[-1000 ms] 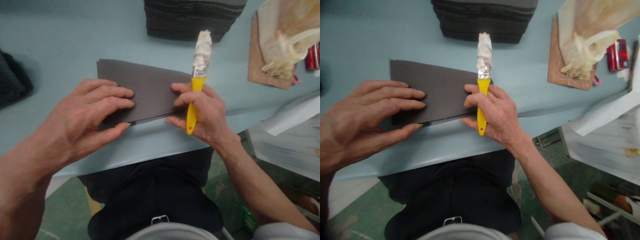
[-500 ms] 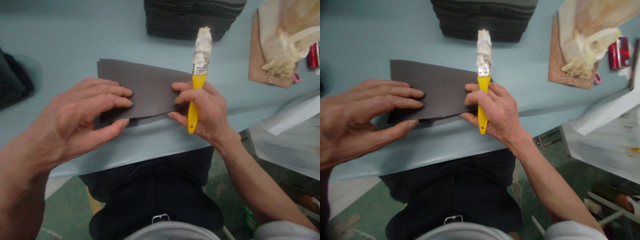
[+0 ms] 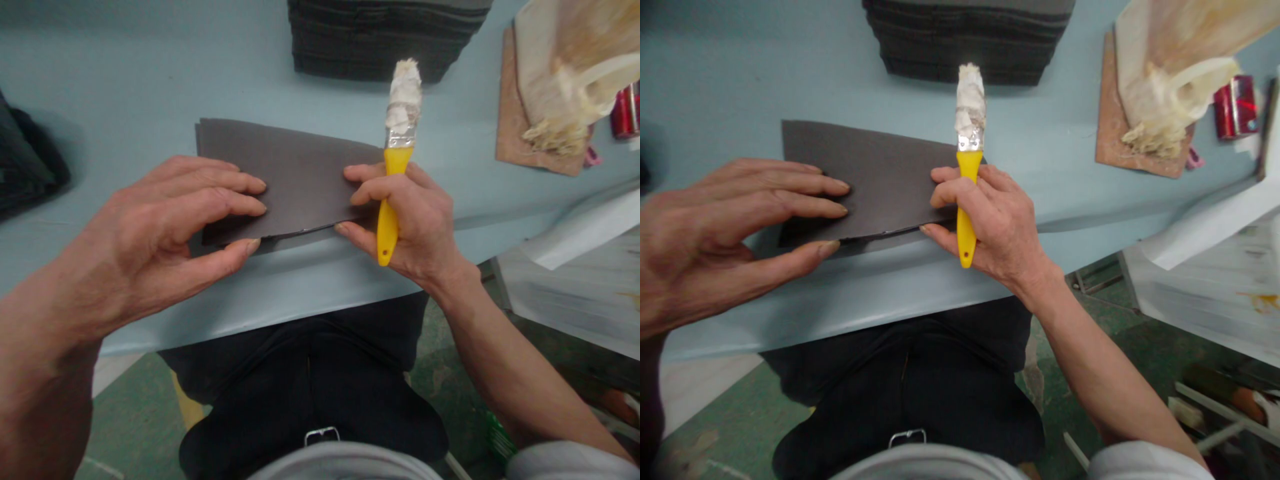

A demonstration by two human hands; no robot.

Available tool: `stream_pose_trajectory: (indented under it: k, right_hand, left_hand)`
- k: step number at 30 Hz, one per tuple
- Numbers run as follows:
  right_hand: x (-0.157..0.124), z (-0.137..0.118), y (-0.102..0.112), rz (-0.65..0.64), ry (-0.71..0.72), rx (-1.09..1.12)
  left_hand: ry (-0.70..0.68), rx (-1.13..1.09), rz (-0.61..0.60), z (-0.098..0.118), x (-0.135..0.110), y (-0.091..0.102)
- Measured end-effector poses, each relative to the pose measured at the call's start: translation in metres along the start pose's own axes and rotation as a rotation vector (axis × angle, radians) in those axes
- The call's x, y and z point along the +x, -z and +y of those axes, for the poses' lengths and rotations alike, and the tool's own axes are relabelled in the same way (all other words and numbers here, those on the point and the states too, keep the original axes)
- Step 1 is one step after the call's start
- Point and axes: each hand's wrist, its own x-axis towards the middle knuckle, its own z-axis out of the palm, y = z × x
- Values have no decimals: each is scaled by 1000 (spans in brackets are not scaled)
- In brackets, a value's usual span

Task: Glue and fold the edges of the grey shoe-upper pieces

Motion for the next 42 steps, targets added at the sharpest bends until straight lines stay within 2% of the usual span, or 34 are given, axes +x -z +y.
stream_pose_trajectory:
  k: [10,13,18,24,30,35,42]
  right_hand:
    - [-2,1,0,-74,-76,29]
    - [0,-1,-1,-56,-72,14]
    - [0,0,-2,48,27,18]
    - [-3,2,-3,-49,-60,26]
    - [1,-2,-3,37,-4,-11]
    - [0,-1,-1,-51,-83,-22]
    - [2,-6,0,-59,-125,-22]
  left_hand:
    - [-8,-3,10,5,0,-2]
    - [-12,-4,14,6,0,-3]
    - [-15,10,15,6,-2,-4]
    - [-7,25,6,6,-4,-6]
    - [-14,47,-4,8,-5,-6]
    - [-28,58,-1,6,-4,-8]
    - [-36,58,-7,7,-5,-8]
